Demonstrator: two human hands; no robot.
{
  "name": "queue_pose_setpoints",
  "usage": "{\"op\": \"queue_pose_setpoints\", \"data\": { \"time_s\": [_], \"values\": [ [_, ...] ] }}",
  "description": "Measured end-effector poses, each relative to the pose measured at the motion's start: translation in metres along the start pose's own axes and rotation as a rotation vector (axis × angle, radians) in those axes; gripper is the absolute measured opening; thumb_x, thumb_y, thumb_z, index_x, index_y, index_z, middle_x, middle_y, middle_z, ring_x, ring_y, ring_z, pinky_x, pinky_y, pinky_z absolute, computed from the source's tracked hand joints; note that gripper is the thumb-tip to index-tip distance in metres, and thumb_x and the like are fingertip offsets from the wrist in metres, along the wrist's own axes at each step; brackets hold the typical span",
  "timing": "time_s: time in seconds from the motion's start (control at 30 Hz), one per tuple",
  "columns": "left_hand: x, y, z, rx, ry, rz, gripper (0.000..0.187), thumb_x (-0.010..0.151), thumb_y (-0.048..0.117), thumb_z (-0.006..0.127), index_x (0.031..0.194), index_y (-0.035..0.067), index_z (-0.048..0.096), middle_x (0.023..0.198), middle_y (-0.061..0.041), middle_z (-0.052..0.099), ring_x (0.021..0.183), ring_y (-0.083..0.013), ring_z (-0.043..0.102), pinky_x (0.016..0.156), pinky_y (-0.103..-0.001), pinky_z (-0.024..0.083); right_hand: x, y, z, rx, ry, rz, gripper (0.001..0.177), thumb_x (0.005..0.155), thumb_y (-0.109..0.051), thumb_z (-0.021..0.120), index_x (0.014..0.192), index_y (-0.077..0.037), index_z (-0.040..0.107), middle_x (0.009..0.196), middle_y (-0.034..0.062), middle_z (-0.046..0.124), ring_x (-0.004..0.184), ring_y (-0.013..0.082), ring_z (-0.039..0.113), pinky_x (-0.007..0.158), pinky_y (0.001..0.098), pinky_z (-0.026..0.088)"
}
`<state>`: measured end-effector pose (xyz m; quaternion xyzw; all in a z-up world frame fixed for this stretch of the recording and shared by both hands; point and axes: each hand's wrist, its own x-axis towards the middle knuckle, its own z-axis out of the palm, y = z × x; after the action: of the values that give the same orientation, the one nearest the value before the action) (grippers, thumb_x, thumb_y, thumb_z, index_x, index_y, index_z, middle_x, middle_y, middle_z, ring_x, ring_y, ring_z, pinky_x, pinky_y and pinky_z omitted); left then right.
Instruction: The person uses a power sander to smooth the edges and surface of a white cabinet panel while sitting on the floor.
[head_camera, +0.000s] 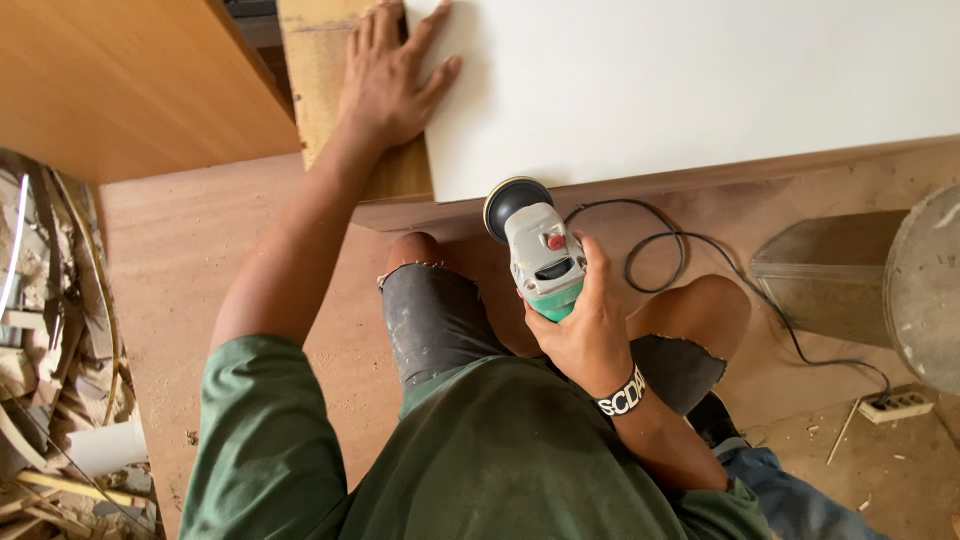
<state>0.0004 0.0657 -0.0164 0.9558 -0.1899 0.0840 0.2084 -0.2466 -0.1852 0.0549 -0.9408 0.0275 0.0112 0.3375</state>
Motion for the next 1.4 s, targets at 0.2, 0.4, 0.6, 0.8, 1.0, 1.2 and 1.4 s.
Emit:
{"op": "queue_pose_setpoints", "data": {
  "time_s": [0.2, 0.4, 0.6, 0.8, 1.0, 1.2, 1.4],
  "values": [
    [0.004, 0.007, -0.006, -0.022, -0.109, -0.070, 0.067, 0.109, 0.063, 0.040, 0.163, 0.025, 0.033, 0.149, -0.030, 0.036, 0.132, -0.0449, 0.037, 0.105, -0.061, 0.033, 0.007, 0.034, -0.021, 0.048, 0.071, -0.038, 0.089, 0.079, -0.022, 0.085, 0.148, -0.008, 0.032, 0.135, 0.0137, 0.060, 0.111, 0.0320, 0.067, 0.086, 0.0422, 0.054],
    [0.000, 0.007, 0.000, -0.029, 0.064, 0.059, 0.065, 0.108, 0.055, 0.054, 0.159, 0.014, 0.050, 0.135, -0.030, 0.045, 0.114, -0.0502, 0.046, 0.097, -0.058, 0.036, 0.015, 0.062, -0.049, 0.079, 0.112, 0.000, 0.089, 0.077, -0.021, 0.086, 0.146, -0.011, 0.032, 0.131, 0.0127, 0.062, 0.096, 0.0352, 0.069, 0.075, 0.0460, 0.055],
    [0.001, 0.009, 0.001, -0.022, 0.123, 0.115, 0.062, 0.108, 0.048, 0.060, 0.155, 0.006, 0.059, 0.134, -0.028, 0.048, 0.113, -0.0485, 0.049, 0.092, -0.057, 0.038, 0.026, 0.096, -0.074, 0.076, 0.143, 0.080, 0.090, 0.074, -0.021, 0.085, 0.147, -0.011, 0.033, 0.134, 0.0104, 0.062, 0.101, 0.0362, 0.069, 0.077, 0.0482, 0.056],
    [0.002, 0.001, 0.009, 0.039, 0.161, 0.169, 0.064, 0.111, 0.051, 0.056, 0.153, 0.003, 0.064, 0.132, -0.031, 0.053, 0.110, -0.0469, 0.053, 0.087, -0.057, 0.041, 0.036, 0.127, -0.104, 0.135, 0.193, 0.064, 0.093, 0.075, -0.018, 0.086, 0.148, -0.010, 0.030, 0.143, 0.0165, 0.056, 0.115, 0.0352, 0.067, 0.091, 0.0449, 0.056],
    [0.000, -0.002, 0.012, 0.023, 0.174, 0.210, 0.059, 0.112, 0.038, 0.068, 0.155, -0.001, 0.068, 0.129, -0.031, 0.054, 0.114, -0.0474, 0.054, 0.096, -0.058, 0.040, 0.045, 0.178, -0.130, -0.142, 0.325, -0.002, 0.091, 0.067, -0.032, 0.091, 0.138, -0.002, 0.044, 0.098, 0.0151, 0.069, 0.075, 0.0369, 0.065, 0.065, 0.0483, 0.049],
    [-0.001, -0.021, 0.024, 0.078, 0.217, 0.291, 0.061, 0.115, 0.039, 0.067, 0.155, -0.007, 0.075, 0.129, -0.032, 0.057, 0.110, -0.0437, 0.056, 0.087, -0.053, 0.043, 0.051, 0.204, -0.162, 0.108, 0.242, 0.203, 0.092, 0.072, -0.024, 0.085, 0.145, -0.009, 0.031, 0.135, 0.0160, 0.057, 0.104, 0.0375, 0.067, 0.079, 0.0490, 0.054],
    [-0.005, -0.015, 0.018, 0.016, 0.162, 0.261, 0.062, 0.114, 0.029, 0.070, 0.157, -0.016, 0.072, 0.130, -0.044, 0.054, 0.121, -0.0595, 0.057, 0.107, -0.064, 0.044, 0.060, 0.247, -0.190, 0.170, 0.294, 0.182, 0.095, 0.072, -0.022, 0.087, 0.144, -0.003, 0.029, 0.127, 0.0231, 0.059, 0.105, 0.0327, 0.066, 0.084, 0.0433, 0.055]
  ]
}}
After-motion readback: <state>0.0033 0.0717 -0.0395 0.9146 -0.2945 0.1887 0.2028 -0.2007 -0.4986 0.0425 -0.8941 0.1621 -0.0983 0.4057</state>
